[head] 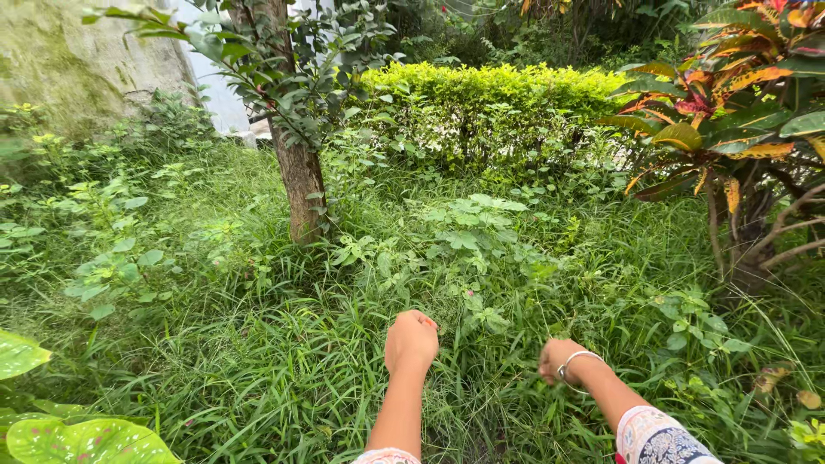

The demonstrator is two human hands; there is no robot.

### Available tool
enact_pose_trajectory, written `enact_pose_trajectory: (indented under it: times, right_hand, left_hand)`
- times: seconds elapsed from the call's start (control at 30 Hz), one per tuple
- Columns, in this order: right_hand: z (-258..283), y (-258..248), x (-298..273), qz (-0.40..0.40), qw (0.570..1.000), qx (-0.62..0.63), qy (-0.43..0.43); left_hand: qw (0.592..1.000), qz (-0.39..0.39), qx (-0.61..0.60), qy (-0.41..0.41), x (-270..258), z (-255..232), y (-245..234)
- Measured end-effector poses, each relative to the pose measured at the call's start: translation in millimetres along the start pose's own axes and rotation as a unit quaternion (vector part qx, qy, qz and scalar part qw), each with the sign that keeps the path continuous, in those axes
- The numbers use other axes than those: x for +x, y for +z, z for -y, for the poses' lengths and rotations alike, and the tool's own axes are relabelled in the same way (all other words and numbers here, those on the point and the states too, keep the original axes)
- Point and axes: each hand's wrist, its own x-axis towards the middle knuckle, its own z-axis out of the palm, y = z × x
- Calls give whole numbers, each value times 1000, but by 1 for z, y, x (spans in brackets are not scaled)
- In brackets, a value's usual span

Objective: The person pulls small plants and weeds from a grassy area by hand.

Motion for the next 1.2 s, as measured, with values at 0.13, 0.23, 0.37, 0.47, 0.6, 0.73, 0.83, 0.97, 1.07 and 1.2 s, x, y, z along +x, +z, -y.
enact_pose_trajectory:
  times: [0.13, 0.23, 0.37, 0.47, 0.6, 0.73, 0.83, 0.97, 1.07, 1.2]
  right_hand:
    - [2, -23, -22, -12, 977, 177, -118]
    - [22, -57, -53, 18, 931, 361, -61]
    - [75, -101, -85, 22, 917, 391, -82]
    - [111, -120, -107, 89, 896, 418, -122]
    - [140, -139, -131, 183, 883, 404, -155]
    - [159, -160, -148, 205, 855, 443, -179]
    - [171, -175, -155, 110, 879, 434, -163]
    - [183, -187, -164, 39, 901, 406, -148]
    - [188, -188, -176, 11, 901, 418, -116]
    - [179, -184, -178, 21, 889, 443, -118]
  left_hand:
    - [1000, -11, 4, -3, -7, -9, -8]
    - [1000, -2, 3, 9, -11, -14, -12]
    - [1000, -10, 8, 22, -20, -25, -17]
    - [1000, -16, 6, 26, -33, -37, -24]
    - [997, -19, 23, 68, -53, -44, -35]
    - [994, 10, 22, 110, -62, -52, -39]
    - [988, 35, 47, 143, -64, -61, -37]
    - [979, -25, 115, 168, -72, -67, -42]
    - [969, -11, 174, 174, -79, -71, -55]
    - [968, 9, 188, 164, -85, -73, -78]
